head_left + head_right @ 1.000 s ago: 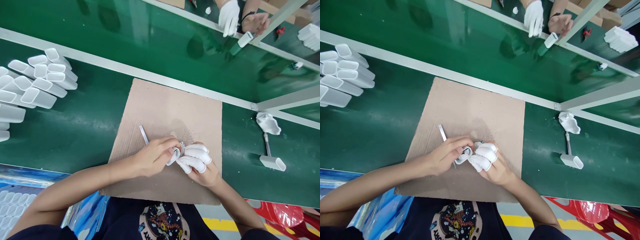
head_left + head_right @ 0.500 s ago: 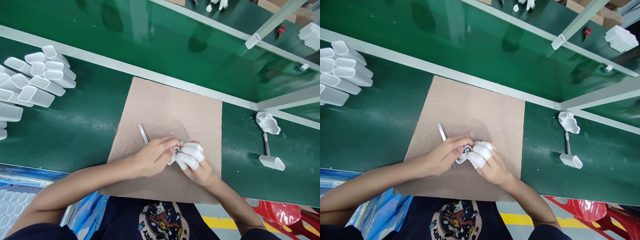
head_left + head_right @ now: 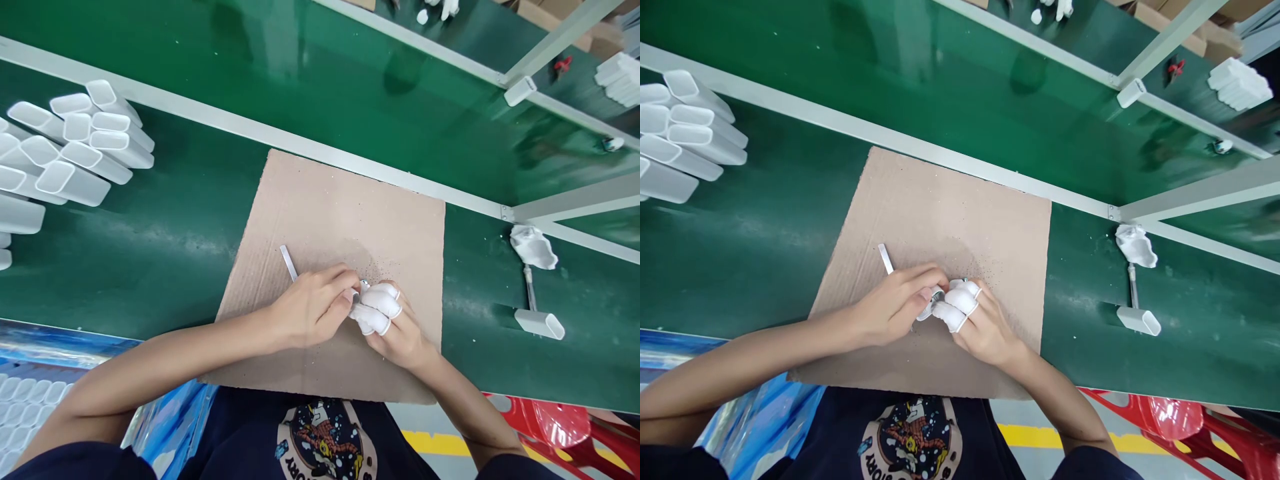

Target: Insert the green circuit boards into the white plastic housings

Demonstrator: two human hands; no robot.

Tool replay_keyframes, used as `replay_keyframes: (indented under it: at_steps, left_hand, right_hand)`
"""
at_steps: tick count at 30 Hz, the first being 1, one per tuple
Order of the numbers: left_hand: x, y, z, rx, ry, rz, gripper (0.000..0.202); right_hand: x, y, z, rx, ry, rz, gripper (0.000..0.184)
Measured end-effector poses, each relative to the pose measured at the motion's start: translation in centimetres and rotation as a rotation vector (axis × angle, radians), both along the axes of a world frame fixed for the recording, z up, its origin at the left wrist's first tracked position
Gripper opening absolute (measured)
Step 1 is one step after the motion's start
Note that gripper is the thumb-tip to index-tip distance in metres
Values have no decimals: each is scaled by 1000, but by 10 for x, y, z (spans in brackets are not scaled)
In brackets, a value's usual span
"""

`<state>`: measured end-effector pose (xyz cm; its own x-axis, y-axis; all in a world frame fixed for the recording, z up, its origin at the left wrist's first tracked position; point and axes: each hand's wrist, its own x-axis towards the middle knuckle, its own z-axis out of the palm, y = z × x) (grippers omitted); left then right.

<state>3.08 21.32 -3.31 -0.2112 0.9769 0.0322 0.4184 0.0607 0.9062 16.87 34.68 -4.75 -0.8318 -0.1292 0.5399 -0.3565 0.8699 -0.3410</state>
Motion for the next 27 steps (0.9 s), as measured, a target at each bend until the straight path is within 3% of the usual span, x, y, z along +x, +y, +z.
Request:
replay_keyframes:
  at_steps: [7,13,19,27]
  left_hand:
    - [-1,1,-3,10,-7,-9,29]
    - [1,1,-1,-22,-17,-10,31]
    - [2,2,-3,-52,-25,41,31]
    - [0,-1,-2,50,-162,-4,27]
  right_hand:
    - [0,0,-4,13,43,-89,18]
    - [1,0,-4,1,21,4,22]
    - [0,-6,-6,82,51,-19,27]
    - [1,-4,-4,-44,104,-71,20]
